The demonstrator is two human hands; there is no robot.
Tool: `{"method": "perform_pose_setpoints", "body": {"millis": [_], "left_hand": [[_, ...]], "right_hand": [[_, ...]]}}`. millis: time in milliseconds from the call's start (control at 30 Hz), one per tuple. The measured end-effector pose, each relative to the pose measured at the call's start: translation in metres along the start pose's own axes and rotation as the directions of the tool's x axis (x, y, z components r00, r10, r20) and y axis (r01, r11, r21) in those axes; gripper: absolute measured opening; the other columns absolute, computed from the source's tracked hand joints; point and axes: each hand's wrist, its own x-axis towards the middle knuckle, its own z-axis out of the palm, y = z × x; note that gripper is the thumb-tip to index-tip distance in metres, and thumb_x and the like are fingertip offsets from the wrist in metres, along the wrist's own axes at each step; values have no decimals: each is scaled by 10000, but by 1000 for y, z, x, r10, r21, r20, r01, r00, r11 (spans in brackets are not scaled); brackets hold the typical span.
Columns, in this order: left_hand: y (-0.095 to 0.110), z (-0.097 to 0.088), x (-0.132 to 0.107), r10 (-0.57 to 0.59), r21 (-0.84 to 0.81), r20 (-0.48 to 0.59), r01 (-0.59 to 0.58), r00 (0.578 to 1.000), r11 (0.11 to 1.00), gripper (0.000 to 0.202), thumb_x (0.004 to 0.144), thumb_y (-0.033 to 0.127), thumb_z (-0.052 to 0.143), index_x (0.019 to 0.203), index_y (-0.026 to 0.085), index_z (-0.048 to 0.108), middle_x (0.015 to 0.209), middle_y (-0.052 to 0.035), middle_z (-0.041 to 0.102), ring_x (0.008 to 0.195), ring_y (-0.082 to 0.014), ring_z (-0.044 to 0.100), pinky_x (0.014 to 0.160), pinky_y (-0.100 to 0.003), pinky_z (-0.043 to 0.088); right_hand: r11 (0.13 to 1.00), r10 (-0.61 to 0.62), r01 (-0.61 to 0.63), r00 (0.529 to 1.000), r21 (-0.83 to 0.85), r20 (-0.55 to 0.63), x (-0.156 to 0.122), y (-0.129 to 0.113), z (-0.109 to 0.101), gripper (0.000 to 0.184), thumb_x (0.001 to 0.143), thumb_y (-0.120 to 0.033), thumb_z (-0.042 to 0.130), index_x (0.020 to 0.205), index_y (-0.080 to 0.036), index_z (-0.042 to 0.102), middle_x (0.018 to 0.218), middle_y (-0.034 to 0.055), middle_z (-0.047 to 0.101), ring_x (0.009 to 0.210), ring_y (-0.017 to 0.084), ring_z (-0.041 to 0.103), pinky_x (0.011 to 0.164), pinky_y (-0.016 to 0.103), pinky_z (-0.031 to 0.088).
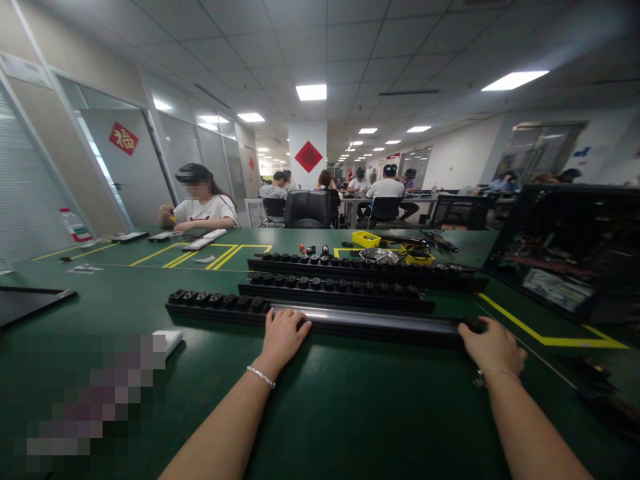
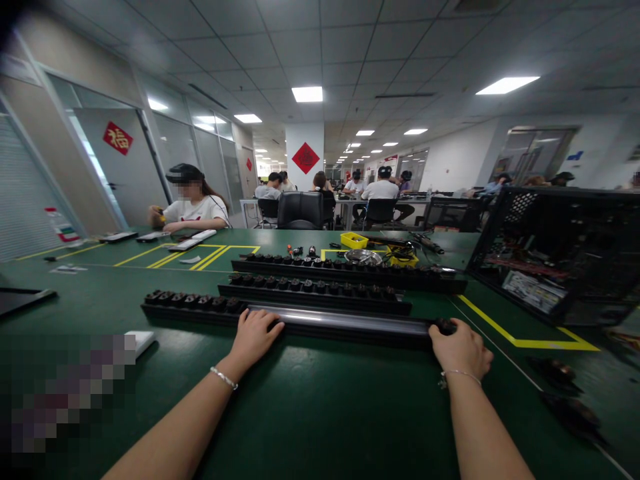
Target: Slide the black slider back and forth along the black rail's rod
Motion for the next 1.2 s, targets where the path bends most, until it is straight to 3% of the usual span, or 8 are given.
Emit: {"method": "perform_pose_setpoints", "body": {"millis": [433, 1200], "left_hand": [[4, -5, 1, -23, 10, 27, 23, 999, 1000, 301, 839, 454, 392, 904, 286, 633, 887, -11, 618, 920, -190, 513, 986, -433, 222], [6, -9, 0, -36, 1, 25, 36, 999, 999, 286, 823, 445, 416, 862, 276, 642, 852, -8, 614, 885, -185, 510, 960, -415, 248]], "right_hand": [[998, -65, 64, 997, -28, -44, 3, 4, 3, 564, 723, -491, 420, 1173, -160, 497, 1168, 182, 505, 1120, 349, 427, 862, 499, 369], [1000, -28, 28, 998, -6, -59, 15, 14, 6, 523, 714, -484, 423, 1143, -193, 496, 1130, 174, 531, 1080, 369, 457, 780, 518, 421]]}}
